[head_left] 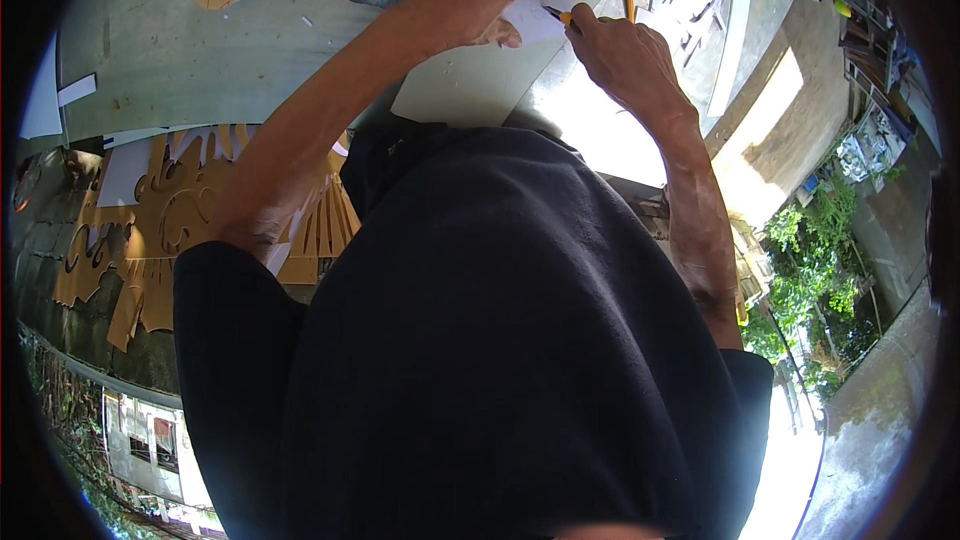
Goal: The person is cutting out letters from a sheet of paper using a utility knife.
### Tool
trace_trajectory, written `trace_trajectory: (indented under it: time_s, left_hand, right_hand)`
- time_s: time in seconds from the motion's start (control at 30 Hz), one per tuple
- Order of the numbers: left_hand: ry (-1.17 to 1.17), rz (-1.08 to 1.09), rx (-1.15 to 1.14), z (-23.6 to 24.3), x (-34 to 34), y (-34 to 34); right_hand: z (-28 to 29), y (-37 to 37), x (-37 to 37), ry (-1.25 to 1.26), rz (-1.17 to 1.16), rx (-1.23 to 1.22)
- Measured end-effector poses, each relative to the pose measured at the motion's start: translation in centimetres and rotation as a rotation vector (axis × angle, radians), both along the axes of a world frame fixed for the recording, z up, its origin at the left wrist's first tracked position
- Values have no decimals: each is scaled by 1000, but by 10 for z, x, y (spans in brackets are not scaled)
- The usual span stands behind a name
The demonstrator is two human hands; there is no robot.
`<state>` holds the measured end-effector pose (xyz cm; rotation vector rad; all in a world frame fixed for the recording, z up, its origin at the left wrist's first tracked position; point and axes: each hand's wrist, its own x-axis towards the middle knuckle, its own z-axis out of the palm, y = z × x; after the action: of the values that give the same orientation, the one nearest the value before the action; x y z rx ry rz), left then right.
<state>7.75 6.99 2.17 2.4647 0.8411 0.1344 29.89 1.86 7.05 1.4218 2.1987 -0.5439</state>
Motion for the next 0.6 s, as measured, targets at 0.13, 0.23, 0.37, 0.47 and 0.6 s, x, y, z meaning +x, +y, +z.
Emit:
trace_trajectory:
  time_s: [0.13, 0.23, 0.37, 0.47, 0.6]
  left_hand:
    - [-48, 25, 11, -24, 2, -6]
    - [-50, 54, 115, -29, 2, -6]
    - [-45, 28, 22, -21, 2, -5]
    - [-60, 48, 66, -24, 2, -8]
    - [-82, 56, 36, -22, 2, -8]
  right_hand:
    - [2, -3, -5, 18, -91, -58]
    - [1, -6, -12, 15, -159, -109]
    - [3, -11, -15, 29, -245, -137]
    - [0, -12, -15, 29, -249, -134]
    - [0, -14, -18, 45, -256, -119]
